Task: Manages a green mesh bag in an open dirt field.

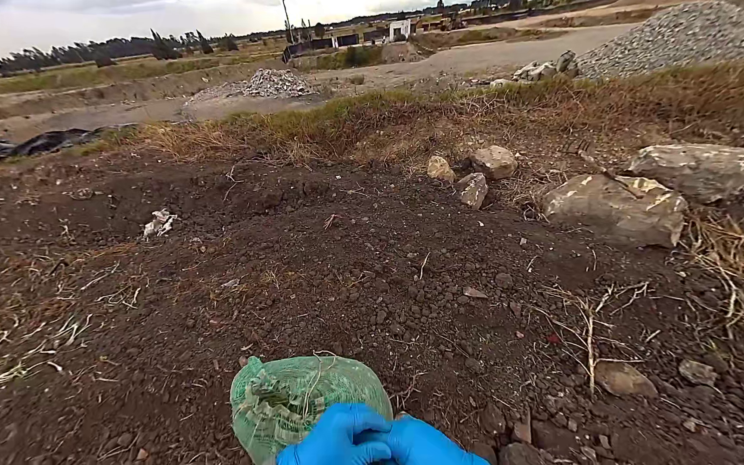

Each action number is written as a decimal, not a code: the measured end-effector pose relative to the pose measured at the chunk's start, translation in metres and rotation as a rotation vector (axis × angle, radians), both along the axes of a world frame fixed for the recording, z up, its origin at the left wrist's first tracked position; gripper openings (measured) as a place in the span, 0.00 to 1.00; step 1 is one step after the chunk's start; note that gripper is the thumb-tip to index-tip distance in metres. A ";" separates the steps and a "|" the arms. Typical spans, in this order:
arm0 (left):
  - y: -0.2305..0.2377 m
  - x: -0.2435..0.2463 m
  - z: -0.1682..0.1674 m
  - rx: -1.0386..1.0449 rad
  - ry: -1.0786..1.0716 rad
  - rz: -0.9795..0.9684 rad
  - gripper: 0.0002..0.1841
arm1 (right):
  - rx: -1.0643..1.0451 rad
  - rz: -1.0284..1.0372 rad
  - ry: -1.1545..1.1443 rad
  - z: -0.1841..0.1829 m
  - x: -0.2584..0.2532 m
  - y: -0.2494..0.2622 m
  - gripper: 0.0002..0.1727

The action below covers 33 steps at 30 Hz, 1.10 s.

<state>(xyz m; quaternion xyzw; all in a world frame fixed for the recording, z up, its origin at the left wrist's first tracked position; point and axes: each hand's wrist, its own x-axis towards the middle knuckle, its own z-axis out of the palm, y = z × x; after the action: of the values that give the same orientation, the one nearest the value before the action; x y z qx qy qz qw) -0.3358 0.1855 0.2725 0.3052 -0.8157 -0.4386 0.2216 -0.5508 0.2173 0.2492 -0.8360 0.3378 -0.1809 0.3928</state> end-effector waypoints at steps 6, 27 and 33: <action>-0.029 0.027 0.015 -0.049 0.106 0.331 0.17 | 0.154 -0.196 -0.197 0.021 -0.005 -0.026 0.25; -0.033 0.030 0.020 0.202 0.026 0.118 0.11 | 0.796 0.383 -0.620 0.024 -0.012 -0.062 0.49; -0.024 0.018 0.019 0.198 0.249 0.136 0.10 | 0.409 0.463 -0.514 0.033 -0.019 -0.063 0.31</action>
<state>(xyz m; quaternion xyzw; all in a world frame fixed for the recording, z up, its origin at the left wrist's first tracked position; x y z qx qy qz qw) -0.3176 0.1613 0.2913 0.3232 -0.7122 -0.5353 0.3190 -0.5702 0.1547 0.2822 -0.7223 0.0602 -0.2198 0.6529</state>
